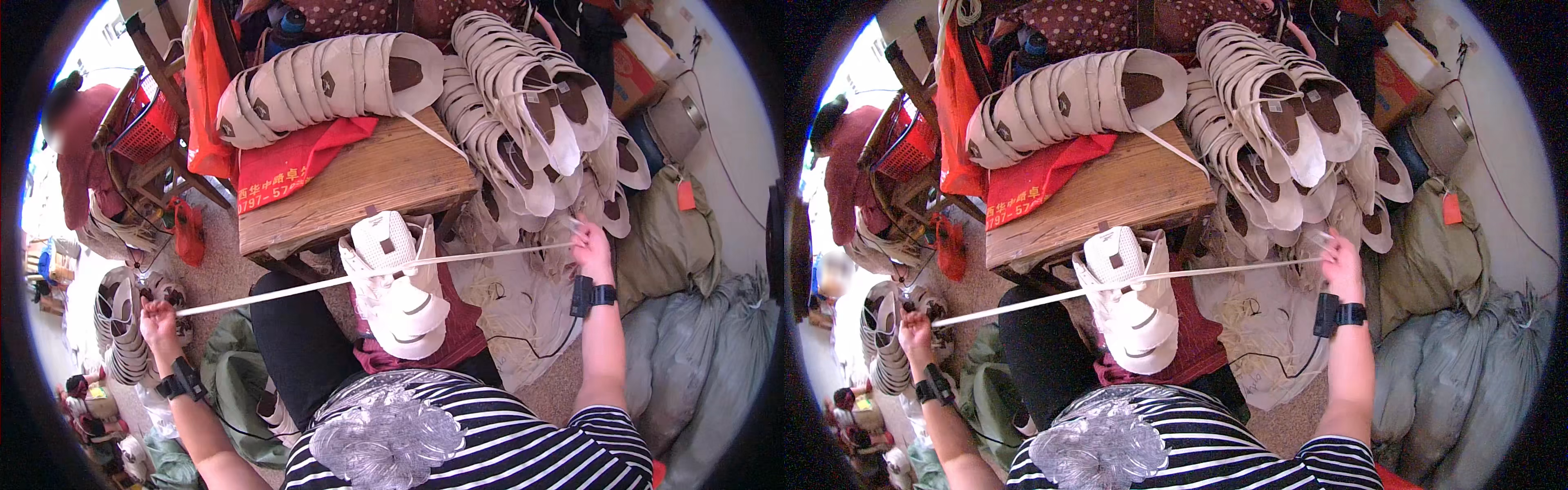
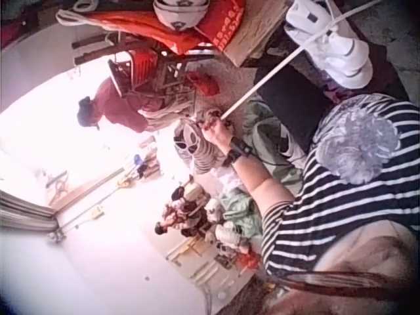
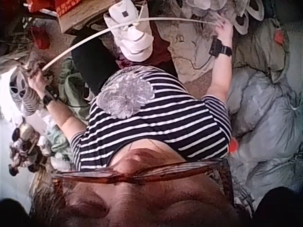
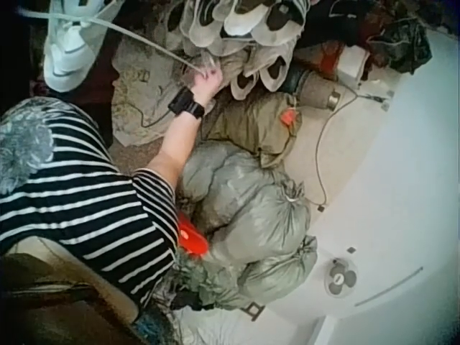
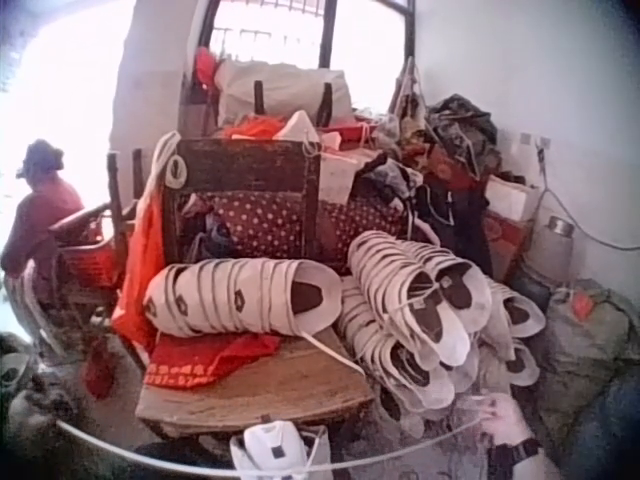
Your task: The recorder is threading laces into a shoe upper as part of a manufacturing or assembly process.
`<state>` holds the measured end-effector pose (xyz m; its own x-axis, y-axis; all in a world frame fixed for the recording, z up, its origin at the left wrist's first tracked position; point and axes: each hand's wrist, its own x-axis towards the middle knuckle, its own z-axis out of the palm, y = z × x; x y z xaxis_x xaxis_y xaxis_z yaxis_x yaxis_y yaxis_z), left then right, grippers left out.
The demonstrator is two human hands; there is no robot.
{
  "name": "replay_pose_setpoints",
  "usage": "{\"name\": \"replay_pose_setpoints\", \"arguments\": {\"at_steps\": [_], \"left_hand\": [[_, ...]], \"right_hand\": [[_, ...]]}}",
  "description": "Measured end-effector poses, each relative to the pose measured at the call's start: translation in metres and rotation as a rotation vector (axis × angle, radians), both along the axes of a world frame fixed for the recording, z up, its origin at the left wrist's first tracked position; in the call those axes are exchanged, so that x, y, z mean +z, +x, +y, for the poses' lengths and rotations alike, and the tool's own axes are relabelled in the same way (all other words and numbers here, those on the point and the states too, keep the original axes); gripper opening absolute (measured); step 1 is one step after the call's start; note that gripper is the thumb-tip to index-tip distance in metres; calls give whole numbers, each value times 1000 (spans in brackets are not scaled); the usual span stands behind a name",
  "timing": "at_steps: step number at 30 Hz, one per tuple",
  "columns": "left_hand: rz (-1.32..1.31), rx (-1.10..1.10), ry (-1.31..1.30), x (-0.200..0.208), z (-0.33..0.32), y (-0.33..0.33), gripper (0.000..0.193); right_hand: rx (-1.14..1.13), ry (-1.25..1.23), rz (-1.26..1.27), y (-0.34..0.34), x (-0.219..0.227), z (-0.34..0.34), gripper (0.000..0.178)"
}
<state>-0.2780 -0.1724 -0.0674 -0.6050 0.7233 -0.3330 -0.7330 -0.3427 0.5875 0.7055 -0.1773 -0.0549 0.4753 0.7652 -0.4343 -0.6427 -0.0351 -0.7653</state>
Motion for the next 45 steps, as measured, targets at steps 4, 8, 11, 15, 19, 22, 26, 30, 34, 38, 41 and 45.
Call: {"name": "replay_pose_setpoints", "arguments": {"at_steps": [4, 8, 11, 15, 19, 22, 26, 30, 34, 38, 41, 45], "left_hand": [[427, 45, -371, -9, -2, 58, 27], [523, -217, -295, -12, -6, 116, 35], [777, -529, -207, 24, -3, 222, 35], [855, -918, 16, 69, -9, 344, 30], [1073, -997, 101, 78, -10, 397, 34], [1155, -1007, 77, 82, -10, 410, 38], [1123, -871, 106, 73, -18, 423, 30], [974, -900, 4, 67, -17, 425, 14], [917, -1034, -42, 71, -20, 422, 19], [949, -1145, -132, 84, -22, 422, 24], [952, -1242, -177, 89, -19, 423, 26], [925, -1291, -223, 87, -16, 424, 27]], "right_hand": [[-228, -141, -234, 56, -41, -60, 9], [-125, -382, -290, -27, -35, -48, 7], [340, -316, -381, -115, -5, -30, 17], [637, -143, -499, -235, 51, -11, 19], [826, 112, -689, -291, 54, -1, 17], [816, 172, -964, -308, 62, -7, 18], [841, 210, -999, -310, 67, -8, 20], [854, 191, -958, -305, 63, -7, 20], [916, 197, -975, -301, 61, -5, 21], [914, 158, -1117, -300, 61, -1, 21], [919, 127, -1189, -304, 67, 4, 21], [896, 151, -1310, -314, 86, 7, 21]]}}
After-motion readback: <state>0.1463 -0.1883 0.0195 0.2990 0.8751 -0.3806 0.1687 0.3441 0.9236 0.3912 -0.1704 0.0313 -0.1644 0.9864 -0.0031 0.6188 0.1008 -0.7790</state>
